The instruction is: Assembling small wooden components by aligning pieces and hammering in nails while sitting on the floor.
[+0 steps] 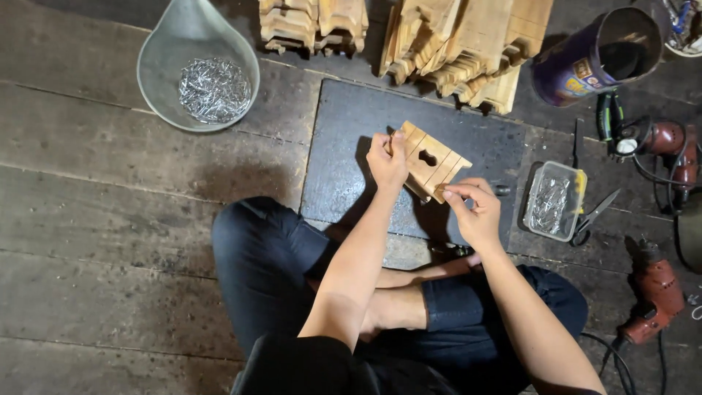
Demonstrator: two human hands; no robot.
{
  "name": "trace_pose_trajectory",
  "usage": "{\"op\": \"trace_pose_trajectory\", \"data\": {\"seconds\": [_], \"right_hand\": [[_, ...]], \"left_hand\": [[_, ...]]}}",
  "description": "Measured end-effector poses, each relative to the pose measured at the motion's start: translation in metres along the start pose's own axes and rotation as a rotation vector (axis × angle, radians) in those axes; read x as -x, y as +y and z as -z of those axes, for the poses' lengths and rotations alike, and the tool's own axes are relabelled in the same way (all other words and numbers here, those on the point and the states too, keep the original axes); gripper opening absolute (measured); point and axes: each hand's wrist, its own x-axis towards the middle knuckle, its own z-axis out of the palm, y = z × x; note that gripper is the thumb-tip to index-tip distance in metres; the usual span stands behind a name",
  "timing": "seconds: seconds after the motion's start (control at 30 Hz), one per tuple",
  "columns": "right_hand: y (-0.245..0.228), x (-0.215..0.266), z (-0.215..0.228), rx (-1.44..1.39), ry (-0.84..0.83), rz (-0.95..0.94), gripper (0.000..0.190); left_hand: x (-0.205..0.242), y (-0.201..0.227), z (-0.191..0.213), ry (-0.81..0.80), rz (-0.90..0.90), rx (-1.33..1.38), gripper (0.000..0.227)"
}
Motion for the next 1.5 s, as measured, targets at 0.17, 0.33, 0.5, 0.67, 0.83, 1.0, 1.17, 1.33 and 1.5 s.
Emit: {"op": "trace_pose_trajectory", "data": {"seconds": [0.17,0.33,0.5,0.67,0.83,1.0,1.17,1.33,1.5], "right_hand": [[0.002,-0.004,-0.005,0.101,-0.018,0.001,0.01],[0.011,-0.003,-0.006,0.133,-0.038,0.023,0.009],[0.007,-0.004,-0.007,0.177,0.004,0.047,0.01],[0.008,-0.004,-0.009,0.174,0.006,0.088,0.009],[0.003,-0.005,-0.012,0.144,0.014,0.065,0.007],[0.001,-0.004,-0.014,0.153,0.0,0.113,0.006],[-0.003,-0.004,-0.017,0.24,0.046,0.184,0.006],[-0.006,-0.004,-0.018,0.225,0.059,0.168,0.006],[-0.024,-0.004,-0.013,0.145,0.099,0.141,0.004]], "left_hand": [[0.003,0.009,0.002,-0.01,0.065,-0.054,0.033],[0.011,0.009,-0.001,0.027,0.041,-0.067,0.035],[0.011,0.007,-0.003,0.046,0.012,-0.052,0.04],[0.012,0.008,-0.003,0.056,-0.001,-0.077,0.042],[0.012,0.013,0.0,0.052,-0.008,-0.048,0.042],[0.014,0.009,-0.001,0.054,-0.002,-0.064,0.043],[0.017,0.01,-0.002,0.073,0.004,-0.099,0.044],[0.019,0.006,-0.002,0.071,0.008,-0.114,0.045],[0.019,0.005,0.001,0.06,0.01,-0.104,0.044]]}}
